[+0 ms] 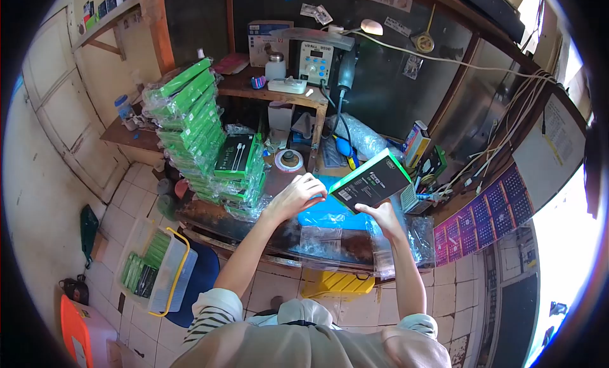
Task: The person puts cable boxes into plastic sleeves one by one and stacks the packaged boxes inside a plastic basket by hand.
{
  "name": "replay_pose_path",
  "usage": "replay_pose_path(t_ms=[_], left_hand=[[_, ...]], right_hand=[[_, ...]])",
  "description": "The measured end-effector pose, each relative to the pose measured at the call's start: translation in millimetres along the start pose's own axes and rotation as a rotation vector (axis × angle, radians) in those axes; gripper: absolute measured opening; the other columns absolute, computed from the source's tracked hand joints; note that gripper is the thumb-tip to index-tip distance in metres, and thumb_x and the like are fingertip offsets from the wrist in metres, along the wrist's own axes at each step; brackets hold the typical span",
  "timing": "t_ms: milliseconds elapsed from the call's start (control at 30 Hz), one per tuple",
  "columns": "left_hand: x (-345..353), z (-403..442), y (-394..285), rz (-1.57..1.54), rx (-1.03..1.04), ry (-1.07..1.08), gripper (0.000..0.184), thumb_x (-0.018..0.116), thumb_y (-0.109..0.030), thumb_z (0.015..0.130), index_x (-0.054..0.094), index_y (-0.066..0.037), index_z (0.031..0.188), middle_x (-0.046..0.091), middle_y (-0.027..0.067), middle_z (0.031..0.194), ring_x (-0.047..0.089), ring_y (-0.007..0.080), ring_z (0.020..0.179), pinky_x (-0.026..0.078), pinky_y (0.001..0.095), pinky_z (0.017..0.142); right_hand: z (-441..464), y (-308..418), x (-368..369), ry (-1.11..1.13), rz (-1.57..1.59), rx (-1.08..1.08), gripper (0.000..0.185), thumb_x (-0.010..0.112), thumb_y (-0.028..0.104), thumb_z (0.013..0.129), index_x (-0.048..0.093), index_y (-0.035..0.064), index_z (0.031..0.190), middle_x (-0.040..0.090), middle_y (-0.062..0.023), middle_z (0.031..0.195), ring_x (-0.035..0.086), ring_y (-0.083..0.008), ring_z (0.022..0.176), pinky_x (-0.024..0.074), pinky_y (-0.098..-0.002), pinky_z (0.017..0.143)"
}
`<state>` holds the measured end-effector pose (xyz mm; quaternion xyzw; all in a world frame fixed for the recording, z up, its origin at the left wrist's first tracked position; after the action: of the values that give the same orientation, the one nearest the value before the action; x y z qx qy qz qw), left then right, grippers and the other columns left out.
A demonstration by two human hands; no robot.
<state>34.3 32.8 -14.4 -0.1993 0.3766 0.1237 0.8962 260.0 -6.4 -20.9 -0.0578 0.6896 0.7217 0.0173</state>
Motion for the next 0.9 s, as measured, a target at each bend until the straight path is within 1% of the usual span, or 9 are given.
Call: replay_pose_path(t_ms=[33, 100, 167, 267, 367, 567, 700, 767, 900], left_hand=[[-1, 0, -1, 0.028, 0.049, -0.012, 0.016, 0.065, -0.017, 0.073, 0.055, -0.011, 0.083, 0.056, 0.0015, 0.087, 0.05, 0.0204, 0.09, 0.041, 0.0331, 0.078], [-1, -2, -2, 0.038, 0.063, -0.024, 0.015, 0.066, -0.016, 0.072, 0.056, -0.012, 0.083, 0.056, 0.0004, 0.087, 0.05, 0.0196, 0.089, 0.041, 0.0326, 0.077], [-1, -3, -3, 0.058, 0.091, -0.048, 0.016, 0.067, -0.014, 0.07, 0.057, -0.013, 0.082, 0.057, -0.0018, 0.086, 0.051, 0.018, 0.088, 0.041, 0.0315, 0.076], [-4, -2, -6, 0.05, 0.123, -0.094, 0.015, 0.068, -0.014, 0.069, 0.058, -0.013, 0.081, 0.058, -0.0027, 0.085, 0.052, 0.0167, 0.086, 0.041, 0.0306, 0.075], [-6, -1, -8, 0.03, 0.127, -0.096, 0.016, 0.069, -0.014, 0.068, 0.058, -0.012, 0.079, 0.058, -0.0031, 0.084, 0.052, 0.0157, 0.085, 0.041, 0.0301, 0.075], [-8, -4, -7, 0.036, 0.17, -0.064, 0.018, 0.07, -0.015, 0.065, 0.057, -0.012, 0.078, 0.057, -0.0034, 0.082, 0.052, 0.0154, 0.082, 0.041, 0.0301, 0.075], [-8, -6, -5, 0.03, 0.163, -0.065, 0.017, 0.07, -0.015, 0.065, 0.057, -0.011, 0.076, 0.057, -0.0032, 0.081, 0.052, 0.0158, 0.081, 0.042, 0.03, 0.074], [-7, -6, -5, 0.021, 0.147, -0.083, 0.016, 0.07, -0.015, 0.065, 0.058, -0.011, 0.075, 0.056, -0.002, 0.079, 0.052, 0.0166, 0.08, 0.042, 0.0298, 0.073], [-2, -9, -5, -0.026, 0.089, -0.121, 0.015, 0.07, -0.014, 0.066, 0.058, -0.011, 0.074, 0.055, -0.0007, 0.078, 0.051, 0.0173, 0.079, 0.043, 0.0297, 0.072]], right_hand=[[0, 0, 0, 0.034, -0.036, 0.009, 0.032, 0.073, 0.012, 0.069, 0.06, -0.0008, 0.096, 0.063, -0.0061, 0.092, 0.058, -0.0141, 0.083, 0.0451, -0.0277, 0.075], [-1, 3, 0, 0.068, -0.072, 0.017, 0.033, 0.073, 0.012, 0.069, 0.06, -0.0004, 0.097, 0.062, -0.0061, 0.092, 0.057, -0.0138, 0.083, 0.0456, -0.0274, 0.074], [-2, 4, 1, 0.128, 0.054, 0.145, 0.037, 0.073, 0.014, 0.069, 0.058, 0.0005, 0.1, 0.061, -0.006, 0.094, 0.057, -0.0134, 0.083, 0.0471, -0.0265, 0.072], [0, 1, 1, 0.159, 0.117, 0.173, 0.04, 0.073, 0.014, 0.07, 0.055, 0.001, 0.103, 0.06, -0.0057, 0.095, 0.057, -0.013, 0.083, 0.0481, -0.0258, 0.07], [2, 6, 0, 0.216, 0.077, 0.223, 0.041, 0.073, 0.013, 0.07, 0.055, 0.0007, 0.105, 0.06, -0.0059, 0.096, 0.057, -0.013, 0.082, 0.0477, -0.026, 0.071], [7, 10, 1, 0.264, -0.101, 0.123, 0.036, 0.071, 0.012, 0.069, 0.058, 0.0003, 0.1, 0.061, -0.0069, 0.095, 0.056, -0.0136, 0.082, 0.0464, -0.0275, 0.072], [8, 8, 2, 0.252, -0.173, 0.046, 0.035, 0.072, 0.013, 0.068, 0.059, -0.0001, 0.097, 0.062, -0.0072, 0.094, 0.057, -0.0143, 0.083, 0.0457, -0.0278, 0.074], [9, 8, 1, 0.173, -0.324, 0.015, 0.036, 0.072, 0.015, 0.066, 0.059, -0.0008, 0.095, 0.064, -0.0083, 0.089, 0.058, -0.0147, 0.08, 0.0459, -0.0278, 0.073], [12, 6, 4, 0.094, -0.389, 0.026, 0.036, 0.073, 0.017, 0.066, 0.058, -0.0009, 0.094, 0.065, -0.01, 0.083, 0.061, -0.0151, 0.077, 0.047, -0.0287, 0.071]])
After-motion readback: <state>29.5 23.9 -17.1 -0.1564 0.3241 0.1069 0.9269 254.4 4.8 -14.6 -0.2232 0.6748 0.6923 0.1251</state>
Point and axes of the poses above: each hand's wrist, its own z-axis towards the middle knuckle, its own x-axis out of the palm, y = z × x, the point moved 3 cm from there along z, towards the middle knuckle
